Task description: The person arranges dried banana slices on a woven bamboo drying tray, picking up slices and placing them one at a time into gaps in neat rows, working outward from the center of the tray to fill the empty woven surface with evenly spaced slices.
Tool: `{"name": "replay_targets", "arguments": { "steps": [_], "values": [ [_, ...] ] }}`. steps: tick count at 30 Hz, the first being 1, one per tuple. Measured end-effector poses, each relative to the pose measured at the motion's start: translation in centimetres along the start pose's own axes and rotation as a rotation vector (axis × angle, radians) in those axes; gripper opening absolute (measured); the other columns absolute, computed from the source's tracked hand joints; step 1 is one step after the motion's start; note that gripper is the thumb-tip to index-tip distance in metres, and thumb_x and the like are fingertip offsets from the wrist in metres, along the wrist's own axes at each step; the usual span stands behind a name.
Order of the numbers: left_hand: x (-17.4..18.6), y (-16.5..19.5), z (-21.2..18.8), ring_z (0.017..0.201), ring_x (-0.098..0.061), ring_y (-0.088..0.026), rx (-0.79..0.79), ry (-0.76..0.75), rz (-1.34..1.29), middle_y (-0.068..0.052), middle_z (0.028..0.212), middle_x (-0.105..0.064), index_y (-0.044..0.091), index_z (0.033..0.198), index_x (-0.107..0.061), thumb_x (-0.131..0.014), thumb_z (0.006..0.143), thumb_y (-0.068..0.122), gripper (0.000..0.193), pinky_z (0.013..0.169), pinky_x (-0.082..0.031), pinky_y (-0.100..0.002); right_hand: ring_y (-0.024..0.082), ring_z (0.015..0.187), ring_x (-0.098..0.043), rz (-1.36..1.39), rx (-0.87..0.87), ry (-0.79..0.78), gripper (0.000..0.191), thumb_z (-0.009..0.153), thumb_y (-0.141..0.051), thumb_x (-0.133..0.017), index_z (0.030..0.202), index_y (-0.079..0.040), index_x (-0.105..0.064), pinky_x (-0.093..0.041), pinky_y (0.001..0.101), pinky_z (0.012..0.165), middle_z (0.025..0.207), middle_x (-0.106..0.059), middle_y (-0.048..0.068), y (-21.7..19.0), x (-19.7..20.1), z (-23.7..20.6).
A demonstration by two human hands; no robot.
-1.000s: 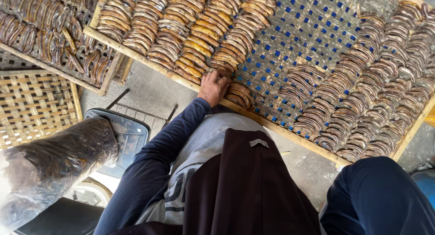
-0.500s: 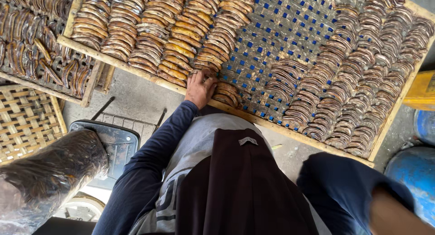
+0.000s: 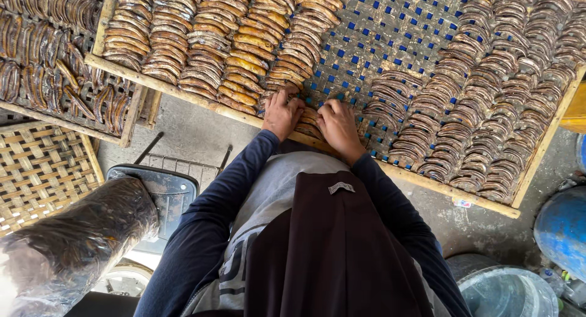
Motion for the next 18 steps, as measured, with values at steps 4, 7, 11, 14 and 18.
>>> {"name": "replay_targets", "arguments": {
  "steps": [4, 7, 11, 14, 18],
  "values": [
    [-0.4, 0.0, 0.3, 0.118, -0.054, -0.03, 0.009, -0.013, -0.013, -0.005, 0.132, -0.057, 0.018, 0.104, -0.075, -0.077, 0.088, 0.022, 0.016, 0.1, -0.04, -0.046, 0.033, 0.098, -0.062, 0.103, -0.123, -0.028, 0.014, 0.097, -0.009, -0.072, 0.107, -0.007, -0.064, -0.049, 0.0467, 0.089, 0.104, -0.059, 0.01, 1.5, 0.4, 0.5],
    [-0.4, 0.0, 0.3, 0.12, -0.054, -0.028, -0.008, -0.006, 0.007, -0.004, 0.131, -0.057, 0.02, 0.102, -0.078, -0.077, 0.087, 0.023, 0.015, 0.101, -0.038, -0.046, 0.031, 0.091, -0.064, 0.131, -0.133, -0.104, 0.011, 0.098, -0.01, -0.072, 0.106, -0.005, -0.067, -0.052, 0.0444, 0.083, 0.103, -0.06, 0.01, 2.1, 0.0, 0.5],
    [-0.3, -0.5, 0.6, 0.12, -0.054, -0.026, -0.043, -0.01, -0.009, -0.004, 0.135, -0.057, 0.021, 0.105, -0.08, -0.076, 0.089, 0.021, 0.016, 0.104, -0.037, -0.046, 0.029, 0.084, -0.066, 0.173, -0.173, -0.155, 0.012, 0.096, -0.011, -0.071, 0.105, -0.002, -0.07, -0.055, 0.041, 0.075, 0.104, -0.061, 0.014, 2.5, -0.2, -0.2],
    [0.0, -1.9, 1.0, 0.119, -0.053, -0.029, 0.032, -0.038, 0.035, -0.007, 0.126, -0.055, 0.022, 0.109, -0.081, -0.077, 0.093, 0.024, 0.017, 0.104, -0.036, -0.049, 0.029, 0.084, -0.066, 0.151, -0.136, -0.14, 0.014, 0.096, -0.011, -0.07, 0.107, -0.003, -0.071, -0.055, 0.0408, 0.074, 0.1, -0.065, 0.013, 1.9, 0.6, -0.1],
    [1.0, -1.2, 1.0, 0.123, -0.052, -0.028, -0.028, -0.044, 0.007, -0.005, 0.136, -0.055, 0.023, 0.103, -0.081, -0.077, 0.086, 0.021, 0.017, 0.107, -0.036, -0.049, 0.028, 0.081, -0.068, 0.177, -0.155, -0.129, 0.014, 0.099, -0.012, -0.068, 0.111, -0.003, -0.071, -0.055, 0.0408, 0.072, 0.098, -0.07, 0.013, 1.7, 1.2, -0.1]
  ]
}}
Point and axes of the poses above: each hand's wrist, its own z-axis towards the middle knuckle, its own x-axis out of the back of the hand, y = z × x, the point moved 9 cm from there along z, towards the middle knuckle
